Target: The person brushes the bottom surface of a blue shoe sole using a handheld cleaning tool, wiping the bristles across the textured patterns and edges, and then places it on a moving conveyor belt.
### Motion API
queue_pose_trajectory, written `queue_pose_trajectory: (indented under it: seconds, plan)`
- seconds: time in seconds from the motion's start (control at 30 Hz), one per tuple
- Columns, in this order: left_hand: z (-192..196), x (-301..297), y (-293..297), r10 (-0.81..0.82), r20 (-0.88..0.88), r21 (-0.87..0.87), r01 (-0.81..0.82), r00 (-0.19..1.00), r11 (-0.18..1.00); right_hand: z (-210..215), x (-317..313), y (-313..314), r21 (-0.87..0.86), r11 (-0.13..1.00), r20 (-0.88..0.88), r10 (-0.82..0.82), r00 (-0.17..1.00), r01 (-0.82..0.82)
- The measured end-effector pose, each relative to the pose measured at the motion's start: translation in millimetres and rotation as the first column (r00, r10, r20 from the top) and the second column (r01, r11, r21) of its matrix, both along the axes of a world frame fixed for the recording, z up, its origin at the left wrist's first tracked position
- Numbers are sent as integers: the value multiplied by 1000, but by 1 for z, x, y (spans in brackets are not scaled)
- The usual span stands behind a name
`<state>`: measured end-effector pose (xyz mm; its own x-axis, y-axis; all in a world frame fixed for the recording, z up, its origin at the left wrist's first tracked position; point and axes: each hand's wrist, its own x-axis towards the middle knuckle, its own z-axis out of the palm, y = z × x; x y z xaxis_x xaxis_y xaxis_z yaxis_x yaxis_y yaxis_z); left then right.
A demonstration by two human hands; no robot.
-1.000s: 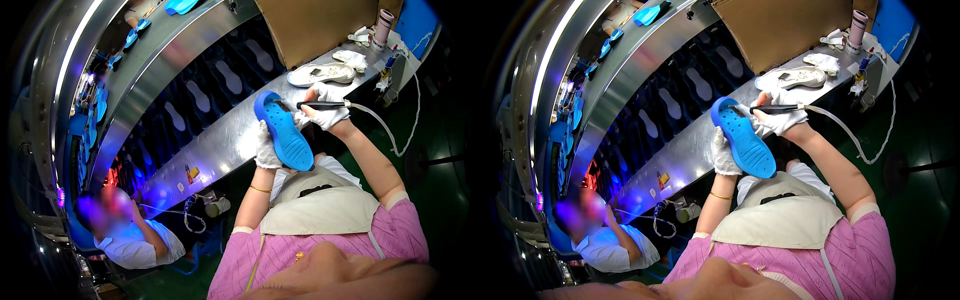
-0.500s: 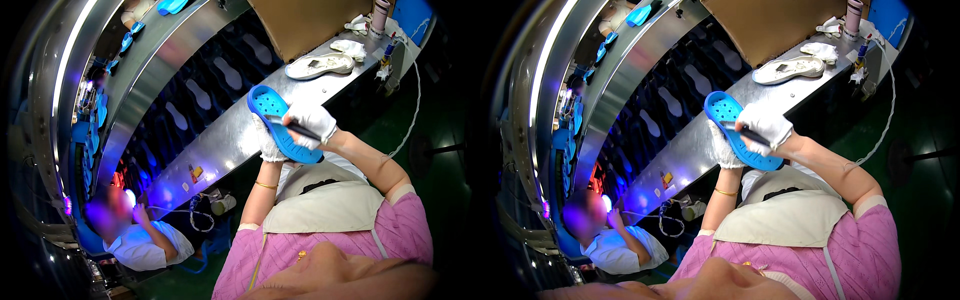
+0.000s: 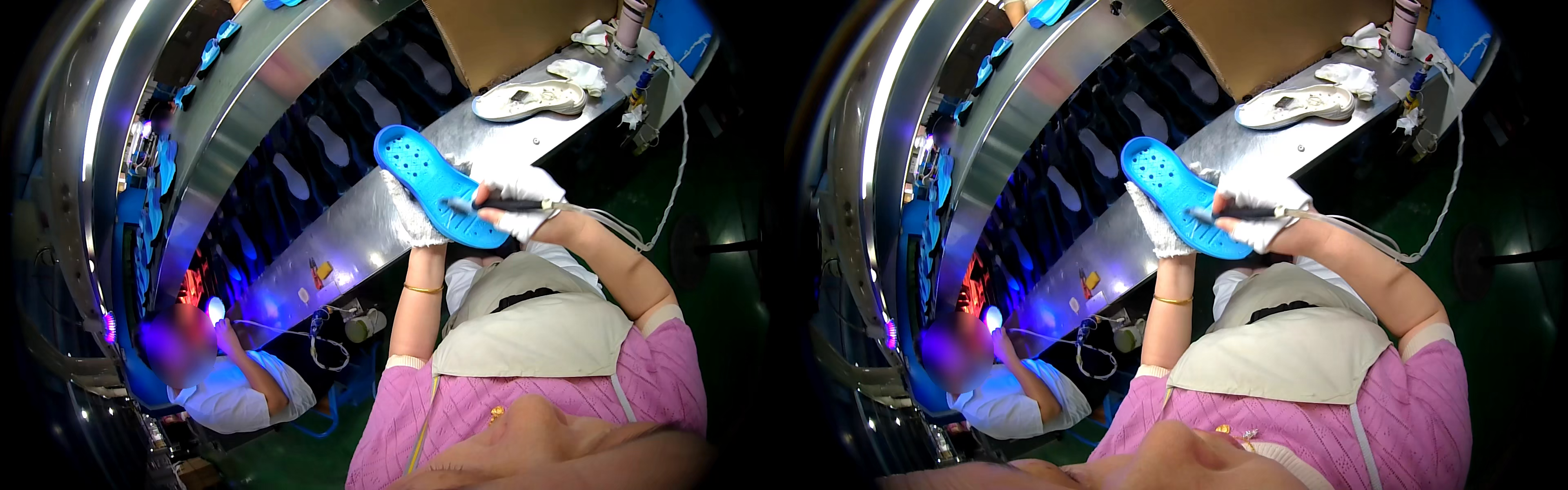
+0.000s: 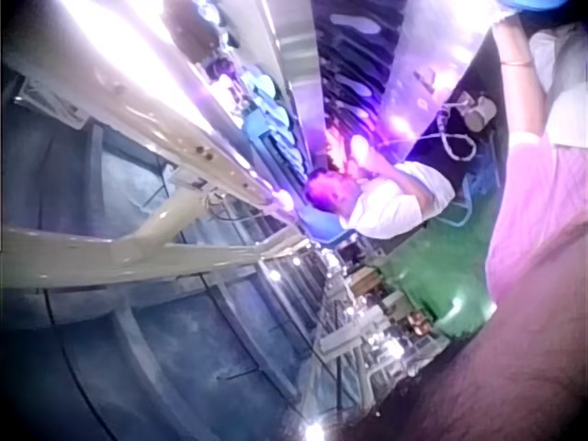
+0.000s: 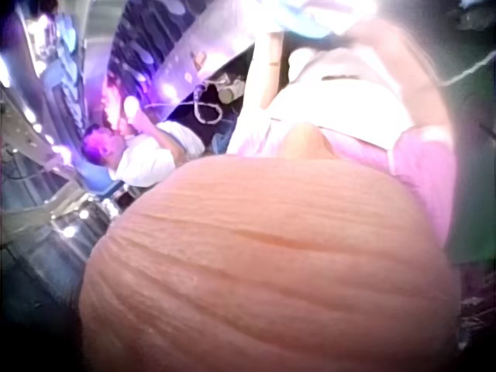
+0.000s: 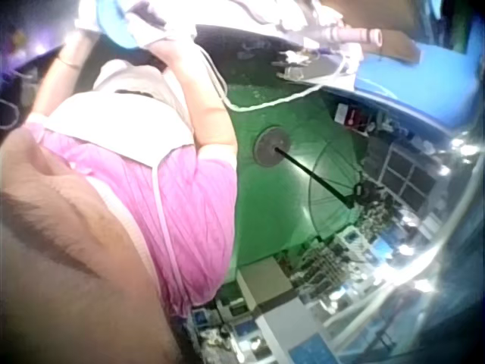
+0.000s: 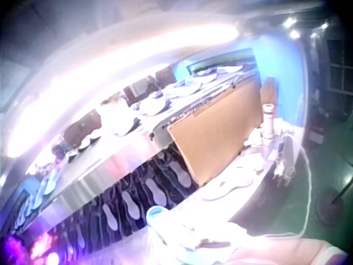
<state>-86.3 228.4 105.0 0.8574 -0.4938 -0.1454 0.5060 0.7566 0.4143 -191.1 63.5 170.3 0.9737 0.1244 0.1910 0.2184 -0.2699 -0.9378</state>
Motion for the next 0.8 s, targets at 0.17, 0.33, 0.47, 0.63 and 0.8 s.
queue_pose_trajectory:
  seconds: [0.17,0.33,0.47,0.63,0.8]
  plan:
    - [13,11,-4,-27,85,44,23,996,999,-4,1,9,-73,996,169,-32,985,45]
    - [25,3,-2,-111,57,-152,119,992,981,-1,0,2,178,984,22,13,1000,-16]
    - [32,-25,-12,-108,57,-245,119,992,962,0,18,-19,258,958,-116,-94,989,122]
    - [4,-19,-27,133,63,83,-138,989,987,-16,14,-1,178,976,304,-179,936,129]
    - [28,-20,-29,105,110,176,-123,988,977,-10,-1,0,319,948,9,7,1000,-9]
